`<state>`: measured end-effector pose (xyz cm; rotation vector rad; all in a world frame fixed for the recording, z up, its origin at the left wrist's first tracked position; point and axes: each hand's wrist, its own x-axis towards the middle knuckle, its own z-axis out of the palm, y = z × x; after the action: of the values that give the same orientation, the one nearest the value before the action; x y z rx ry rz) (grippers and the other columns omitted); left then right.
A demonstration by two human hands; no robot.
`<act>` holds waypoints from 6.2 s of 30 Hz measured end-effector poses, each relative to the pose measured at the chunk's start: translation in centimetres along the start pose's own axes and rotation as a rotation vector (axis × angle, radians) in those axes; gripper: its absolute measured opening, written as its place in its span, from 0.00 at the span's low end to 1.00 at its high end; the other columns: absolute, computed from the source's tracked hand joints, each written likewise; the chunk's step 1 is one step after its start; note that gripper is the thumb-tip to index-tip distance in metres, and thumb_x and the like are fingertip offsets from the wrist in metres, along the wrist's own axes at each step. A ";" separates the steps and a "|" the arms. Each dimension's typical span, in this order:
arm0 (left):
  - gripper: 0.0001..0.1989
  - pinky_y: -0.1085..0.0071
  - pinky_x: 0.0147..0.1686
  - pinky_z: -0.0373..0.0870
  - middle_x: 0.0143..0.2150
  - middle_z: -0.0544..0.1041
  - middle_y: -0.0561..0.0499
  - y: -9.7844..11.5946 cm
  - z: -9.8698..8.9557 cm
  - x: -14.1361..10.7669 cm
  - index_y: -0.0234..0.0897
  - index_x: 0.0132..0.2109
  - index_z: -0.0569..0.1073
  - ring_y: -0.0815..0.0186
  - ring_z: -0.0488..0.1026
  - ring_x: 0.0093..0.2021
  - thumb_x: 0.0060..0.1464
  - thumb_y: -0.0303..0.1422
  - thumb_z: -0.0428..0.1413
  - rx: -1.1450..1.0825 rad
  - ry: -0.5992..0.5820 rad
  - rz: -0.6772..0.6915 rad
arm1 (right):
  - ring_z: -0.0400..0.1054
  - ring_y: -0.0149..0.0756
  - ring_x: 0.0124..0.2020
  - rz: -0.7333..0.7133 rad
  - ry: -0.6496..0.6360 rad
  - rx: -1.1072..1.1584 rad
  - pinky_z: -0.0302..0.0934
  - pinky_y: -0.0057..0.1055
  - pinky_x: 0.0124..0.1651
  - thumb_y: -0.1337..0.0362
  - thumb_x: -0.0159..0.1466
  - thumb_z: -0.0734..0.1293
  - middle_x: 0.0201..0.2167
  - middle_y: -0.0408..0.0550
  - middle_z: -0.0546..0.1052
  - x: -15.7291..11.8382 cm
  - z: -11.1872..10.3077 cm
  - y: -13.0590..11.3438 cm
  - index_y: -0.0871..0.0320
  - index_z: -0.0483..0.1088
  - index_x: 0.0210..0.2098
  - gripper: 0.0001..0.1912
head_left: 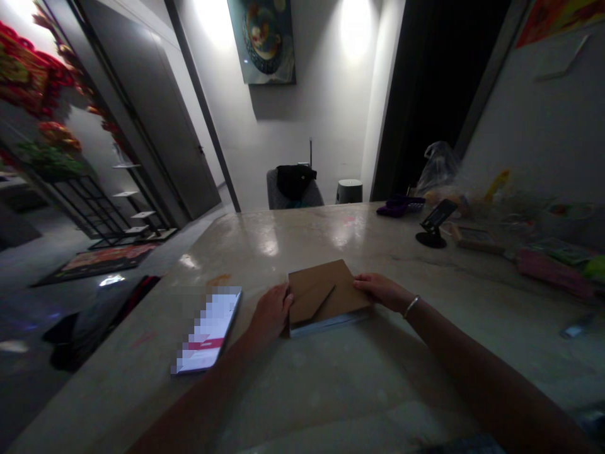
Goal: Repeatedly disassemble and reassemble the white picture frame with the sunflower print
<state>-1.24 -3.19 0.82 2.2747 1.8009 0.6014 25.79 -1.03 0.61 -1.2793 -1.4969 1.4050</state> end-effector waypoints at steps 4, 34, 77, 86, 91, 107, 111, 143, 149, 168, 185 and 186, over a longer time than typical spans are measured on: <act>0.18 0.65 0.51 0.59 0.50 0.70 0.43 -0.3 0.3 0.1 0.33 0.50 0.65 0.62 0.66 0.49 0.56 0.34 0.42 0.002 0.006 0.008 | 0.67 0.28 0.23 0.087 -0.068 0.035 0.59 0.22 0.23 0.62 0.55 0.62 0.26 0.45 0.76 0.2 0.4 0.2 0.61 0.71 0.34 0.11; 0.37 0.61 0.57 0.51 0.62 0.54 0.41 -0.9 -1.7 0.1 0.32 0.61 0.53 0.55 0.52 0.60 0.45 0.41 0.50 0.027 -0.329 0.052 | 0.62 0.30 0.23 -0.142 0.134 -0.540 0.53 0.24 0.25 0.63 0.56 0.60 0.21 0.43 0.71 0.7 0.5 0.1 0.64 0.67 0.48 0.21; 0.30 0.58 0.58 0.48 0.65 0.46 0.42 -0.9 -0.2 0.2 0.31 0.57 0.58 0.56 0.45 0.63 0.43 0.22 0.45 0.154 -0.195 0.131 | 0.64 0.38 0.43 -0.414 0.112 -0.985 0.57 0.33 0.45 0.61 0.60 0.59 0.42 0.53 0.70 0.2 1.0 0.0 0.58 0.70 0.43 0.15; 0.26 0.58 0.57 0.46 0.60 0.57 0.38 -0.3 -0.3 1.0 0.29 0.56 0.59 0.56 0.52 0.60 0.47 0.20 0.42 0.196 -0.178 0.129 | 0.44 0.43 0.61 -0.432 0.096 -1.078 0.42 0.43 0.60 0.60 0.61 0.57 0.57 0.55 0.59 1.6 1.4 1.8 0.62 0.55 0.55 0.24; 0.33 0.56 0.57 0.45 0.59 0.58 0.38 -0.1 -0.3 0.8 0.31 0.60 0.51 0.55 0.53 0.59 0.45 0.22 0.45 0.278 -0.154 0.121 | 0.44 0.44 0.61 -0.396 0.081 -1.117 0.40 0.43 0.60 0.57 0.62 0.56 0.59 0.55 0.57 1.6 1.3 1.5 0.61 0.49 0.59 0.29; 0.44 0.51 0.57 0.41 0.61 0.53 0.35 -0.2 -0.1 0.5 0.32 0.62 0.43 0.48 0.46 0.62 0.38 0.26 0.53 0.252 -0.192 0.115 | 0.46 0.44 0.61 -0.394 0.070 -1.061 0.42 0.44 0.59 0.55 0.60 0.58 0.58 0.57 0.58 1.5 1.2 1.5 0.61 0.49 0.59 0.31; 0.40 0.52 0.56 0.43 0.62 0.52 0.38 -0.8 -0.1 0.7 0.35 0.62 0.43 0.51 0.46 0.62 0.42 0.25 0.50 0.211 -0.213 0.135 | 0.48 0.44 0.60 -0.414 0.097 -1.040 0.44 0.43 0.59 0.56 0.60 0.57 0.57 0.58 0.59 1.5 1.6 2.0 0.62 0.49 0.59 0.30; 0.27 0.72 0.38 0.63 0.41 0.71 0.51 -1.1 -0.1 0.5 0.41 0.62 0.46 0.69 0.66 0.34 0.56 0.38 0.39 -0.367 -0.063 0.136 | 0.61 0.33 0.30 -0.587 0.170 -0.829 0.60 0.31 0.34 0.71 0.59 0.55 0.35 0.48 0.66 1.8 1.7 2.9 0.53 0.30 0.62 0.37; 0.27 0.75 0.27 0.60 0.25 0.64 0.57 -0.8 0.1 0.6 0.36 0.62 0.47 0.71 0.61 0.24 0.56 0.36 0.39 -0.317 0.046 0.107 | 0.63 0.32 0.30 -0.591 0.280 -0.755 0.60 0.30 0.34 0.67 0.61 0.56 0.34 0.47 0.69 1.4 1.4 2.1 0.56 0.46 0.59 0.27; 0.15 0.64 0.46 0.62 0.43 0.73 0.42 0.0 0.1 0.5 0.31 0.42 0.71 0.61 0.69 0.45 0.53 0.31 0.44 -0.104 0.093 -0.049 | 0.66 0.39 0.43 -0.470 0.318 -0.969 0.58 0.36 0.48 0.64 0.58 0.62 0.40 0.54 0.73 0.7 2.8 1.8 0.62 0.66 0.44 0.14; 0.22 0.64 0.49 0.63 0.52 0.70 0.44 0.3 1.1 1.0 0.34 0.50 0.67 0.59 0.66 0.51 0.48 0.38 0.50 -0.906 0.239 -0.255 | 0.55 0.43 0.56 -0.420 0.186 -0.835 0.52 0.42 0.55 0.57 0.59 0.60 0.55 0.59 0.61 0.3 3.6 1.5 0.61 0.55 0.56 0.27; 0.23 0.64 0.49 0.63 0.52 0.70 0.43 0.4 1.1 1.0 0.34 0.50 0.67 0.59 0.66 0.51 0.48 0.39 0.51 -0.920 0.249 -0.254 | 0.52 0.44 0.58 -0.413 0.155 -0.846 0.49 0.44 0.57 0.55 0.59 0.60 0.57 0.60 0.59 0.1 3.7 1.4 0.60 0.54 0.57 0.29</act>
<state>-0.21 -2.22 0.22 1.3763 1.4073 1.3505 22.51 -2.04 -1.39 -1.3760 -2.1827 0.3788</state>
